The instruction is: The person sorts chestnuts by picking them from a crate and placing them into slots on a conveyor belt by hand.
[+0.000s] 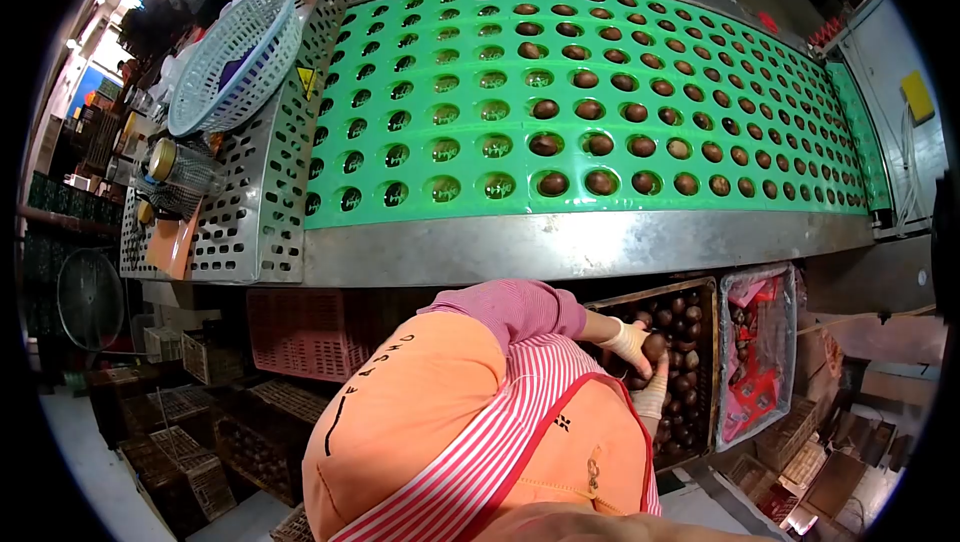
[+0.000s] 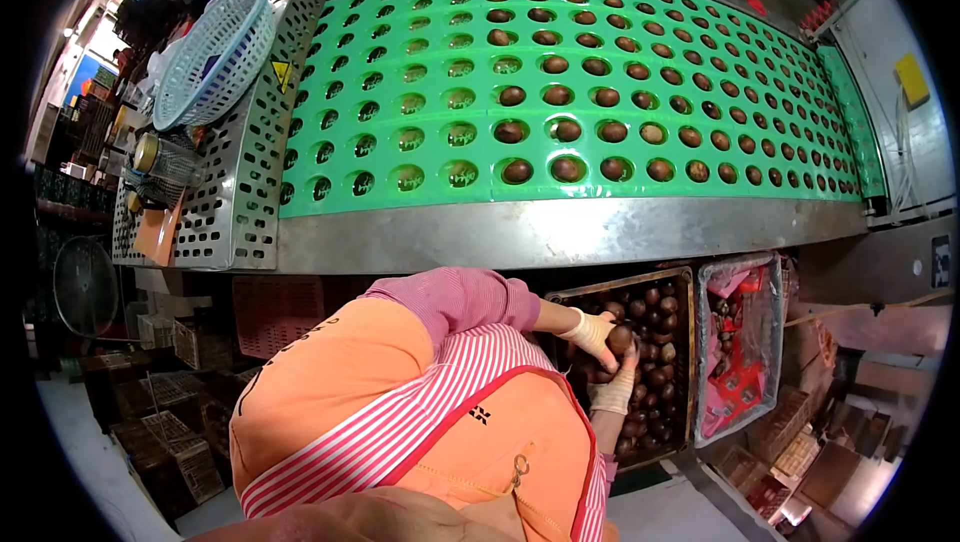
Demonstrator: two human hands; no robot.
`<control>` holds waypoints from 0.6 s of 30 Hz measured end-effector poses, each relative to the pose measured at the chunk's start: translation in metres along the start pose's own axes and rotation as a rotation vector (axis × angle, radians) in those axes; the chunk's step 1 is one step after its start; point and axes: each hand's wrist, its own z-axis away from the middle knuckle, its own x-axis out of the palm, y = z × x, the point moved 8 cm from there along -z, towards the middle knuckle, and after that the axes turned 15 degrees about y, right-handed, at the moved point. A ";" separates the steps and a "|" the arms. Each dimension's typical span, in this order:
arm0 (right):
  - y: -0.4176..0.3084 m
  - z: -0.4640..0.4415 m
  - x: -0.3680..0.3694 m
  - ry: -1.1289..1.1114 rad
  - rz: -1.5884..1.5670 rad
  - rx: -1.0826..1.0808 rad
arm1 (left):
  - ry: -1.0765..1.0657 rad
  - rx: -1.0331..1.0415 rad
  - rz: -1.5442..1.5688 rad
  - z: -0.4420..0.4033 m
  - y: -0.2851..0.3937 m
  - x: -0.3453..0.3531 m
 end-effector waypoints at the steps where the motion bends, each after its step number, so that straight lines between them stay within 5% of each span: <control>1: -0.013 0.003 0.005 0.026 0.043 -0.053 | -0.030 0.061 -0.004 0.000 0.016 -0.006; 4: -0.050 -0.002 0.024 -0.076 -0.013 -0.137 | -0.011 0.007 0.058 0.010 0.048 -0.030; 6: -0.076 0.064 0.091 -0.034 0.193 -0.387 | 0.102 0.063 0.029 -0.002 0.046 -0.049; 13: -0.085 0.094 0.240 -0.320 0.304 -0.508 | 0.512 0.439 0.059 0.057 0.078 -0.176; 18: -0.017 0.111 0.390 -0.605 0.440 -0.428 | 0.731 0.183 0.322 0.152 0.043 -0.290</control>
